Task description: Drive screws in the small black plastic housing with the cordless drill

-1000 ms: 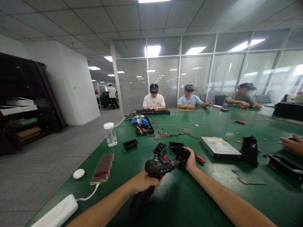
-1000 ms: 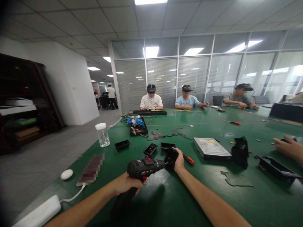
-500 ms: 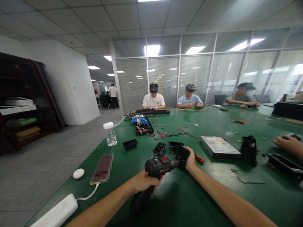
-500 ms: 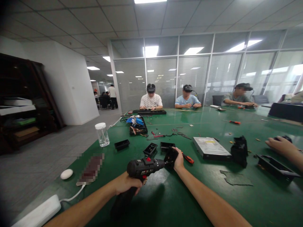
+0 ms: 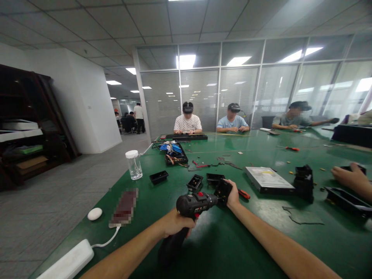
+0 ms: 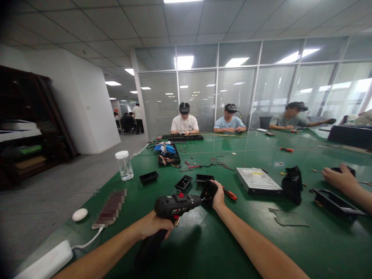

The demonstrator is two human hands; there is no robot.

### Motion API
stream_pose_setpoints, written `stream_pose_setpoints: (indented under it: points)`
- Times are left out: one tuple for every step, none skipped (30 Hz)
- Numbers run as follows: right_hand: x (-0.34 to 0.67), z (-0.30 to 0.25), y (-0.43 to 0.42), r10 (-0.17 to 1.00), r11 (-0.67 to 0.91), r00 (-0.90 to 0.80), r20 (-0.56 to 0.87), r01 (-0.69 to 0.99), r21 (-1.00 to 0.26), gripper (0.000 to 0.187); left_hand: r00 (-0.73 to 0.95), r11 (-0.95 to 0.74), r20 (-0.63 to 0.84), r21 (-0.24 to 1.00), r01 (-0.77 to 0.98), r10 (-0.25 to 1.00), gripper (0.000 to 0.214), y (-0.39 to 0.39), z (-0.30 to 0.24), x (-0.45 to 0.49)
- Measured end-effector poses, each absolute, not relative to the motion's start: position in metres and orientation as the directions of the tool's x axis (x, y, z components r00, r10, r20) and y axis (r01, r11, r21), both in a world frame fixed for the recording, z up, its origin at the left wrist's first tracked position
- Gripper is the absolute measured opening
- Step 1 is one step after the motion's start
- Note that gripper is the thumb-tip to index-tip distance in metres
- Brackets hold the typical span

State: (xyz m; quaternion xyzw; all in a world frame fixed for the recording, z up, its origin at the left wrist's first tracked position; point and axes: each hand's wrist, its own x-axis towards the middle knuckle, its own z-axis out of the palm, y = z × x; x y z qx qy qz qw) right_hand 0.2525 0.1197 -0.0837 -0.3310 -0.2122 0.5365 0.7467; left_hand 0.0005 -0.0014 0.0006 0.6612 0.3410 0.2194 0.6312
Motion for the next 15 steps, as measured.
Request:
stream_pose_setpoints:
  points:
    - [0.2526,-0.0840,0.1200,0.941,0.207,0.336,-0.039,-0.663,-0.719,0.022,0.673,0.026,-0.136,0.985,0.170,0.727,0.014,-0.0014,0.0005,0.0007]
    - [0.2527,-0.0843,0.1203,0.942,0.205,0.334,-0.041,-0.667,-0.717,0.022,0.675,0.023,-0.130,0.986,0.165,0.726,0.015,-0.0013,0.0003,0.0009]
    - [0.2530,-0.0847,0.1205,0.944,0.200,0.327,-0.043,-0.670,-0.715,0.022,0.677,0.021,-0.124,0.987,0.158,0.725,0.015,-0.0013,0.0001,0.0010]
    - [0.2532,-0.0851,0.1208,0.946,0.194,0.320,-0.044,-0.673,-0.714,0.023,0.678,0.019,-0.118,0.988,0.151,0.726,0.016,-0.0013,-0.0002,0.0012]
    - [0.2535,-0.0853,0.1209,0.949,0.188,0.311,-0.044,-0.674,-0.714,0.023,0.676,0.016,-0.110,0.990,0.144,0.729,0.016,-0.0014,-0.0005,0.0013]
    - [0.2537,-0.0855,0.1209,0.952,0.183,0.304,-0.043,-0.674,-0.716,0.024,0.672,0.015,-0.105,0.990,0.139,0.733,0.017,-0.0014,-0.0008,0.0014]
    - [0.2538,-0.0854,0.1207,0.953,0.181,0.299,-0.039,-0.672,-0.718,0.024,0.670,0.016,-0.106,0.990,0.139,0.735,0.017,-0.0015,-0.0009,0.0014]
    - [0.2538,-0.0853,0.1204,0.954,0.181,0.296,-0.036,-0.669,-0.721,0.024,0.669,0.018,-0.110,0.990,0.142,0.735,0.016,-0.0016,-0.0008,0.0014]
    - [0.2537,-0.0850,0.1201,0.955,0.182,0.295,-0.033,-0.668,-0.721,0.024,0.668,0.020,-0.115,0.989,0.147,0.735,0.015,-0.0018,-0.0005,0.0014]
    - [0.2535,-0.0846,0.1197,0.955,0.183,0.294,-0.032,-0.670,-0.720,0.024,0.669,0.022,-0.118,0.988,0.150,0.734,0.014,-0.0019,0.0000,0.0014]
    - [0.2532,-0.0841,0.1192,0.956,0.183,0.293,-0.032,-0.674,-0.716,0.024,0.668,0.023,-0.120,0.988,0.153,0.735,0.013,-0.0021,0.0008,0.0014]
    - [0.2528,-0.0836,0.1188,0.955,0.185,0.294,-0.032,-0.678,-0.711,0.023,0.666,0.025,-0.123,0.987,0.156,0.735,0.012,-0.0023,0.0016,0.0014]
    - [0.2525,-0.0832,0.1185,0.954,0.191,0.298,-0.029,-0.682,-0.706,0.023,0.664,0.029,-0.128,0.987,0.159,0.736,0.011,-0.0025,0.0026,0.0014]
    - [0.2522,-0.0829,0.1183,0.952,0.200,0.304,-0.025,-0.684,-0.701,0.022,0.663,0.035,-0.135,0.986,0.163,0.737,0.011,-0.0027,0.0034,0.0015]
    - [0.2520,-0.0827,0.1182,0.951,0.208,0.310,-0.021,-0.684,-0.699,0.021,0.661,0.040,-0.142,0.985,0.167,0.737,0.010,-0.0029,0.0042,0.0016]
